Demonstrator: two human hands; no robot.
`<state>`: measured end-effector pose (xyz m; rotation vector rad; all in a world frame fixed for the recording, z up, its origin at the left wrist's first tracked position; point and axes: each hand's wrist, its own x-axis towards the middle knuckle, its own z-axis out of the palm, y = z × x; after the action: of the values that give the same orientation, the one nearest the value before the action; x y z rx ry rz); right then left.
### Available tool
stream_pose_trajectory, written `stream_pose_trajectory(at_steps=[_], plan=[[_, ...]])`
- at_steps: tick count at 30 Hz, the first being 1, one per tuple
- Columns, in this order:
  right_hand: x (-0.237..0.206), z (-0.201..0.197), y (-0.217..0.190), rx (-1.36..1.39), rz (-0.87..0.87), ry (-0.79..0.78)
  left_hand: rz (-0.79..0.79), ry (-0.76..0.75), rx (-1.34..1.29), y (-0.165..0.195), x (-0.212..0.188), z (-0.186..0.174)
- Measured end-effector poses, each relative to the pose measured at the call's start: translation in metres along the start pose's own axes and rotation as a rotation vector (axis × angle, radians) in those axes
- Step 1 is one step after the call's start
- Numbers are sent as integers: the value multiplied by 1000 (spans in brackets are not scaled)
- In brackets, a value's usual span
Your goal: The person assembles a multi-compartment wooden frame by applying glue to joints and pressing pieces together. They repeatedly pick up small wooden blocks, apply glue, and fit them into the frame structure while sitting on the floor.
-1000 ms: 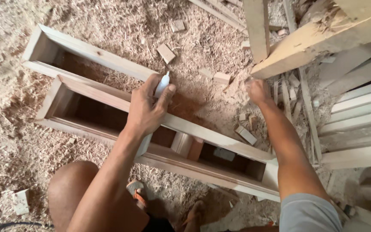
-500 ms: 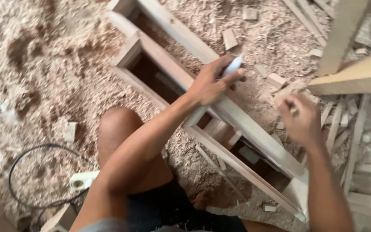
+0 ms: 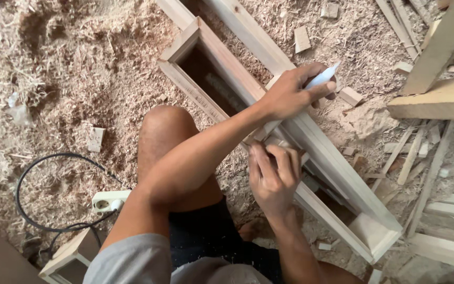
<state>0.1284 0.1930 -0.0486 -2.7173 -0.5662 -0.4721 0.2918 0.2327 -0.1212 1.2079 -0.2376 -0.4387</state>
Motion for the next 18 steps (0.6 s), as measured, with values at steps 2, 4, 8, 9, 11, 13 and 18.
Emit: stream_pose_trajectory(at_steps=[2, 4, 8, 9, 11, 13, 18], plan=[[-1, 5, -4, -38, -30, 37, -9, -5, -93, -1, -1, -2], [-5, 10, -8, -108, -54, 54, -7, -17, -161, -2, -2, -5], [-15, 18, -14, -194, -89, 54, 15, -49, -237, -5, -1, -11], [-17, 20, -15, -202, -82, 46, 18, -57, -257, -6, -2, -11], [-22, 20, -16, -220, -68, 26, 18, -45, -236, -7, -2, -11], [-26, 19, -15, -240, -102, -15, 10, -39, -192, -8, -3, -10], [-34, 23, -10, -265, -142, -39, 0, -30, -150, -10, -5, -10]])
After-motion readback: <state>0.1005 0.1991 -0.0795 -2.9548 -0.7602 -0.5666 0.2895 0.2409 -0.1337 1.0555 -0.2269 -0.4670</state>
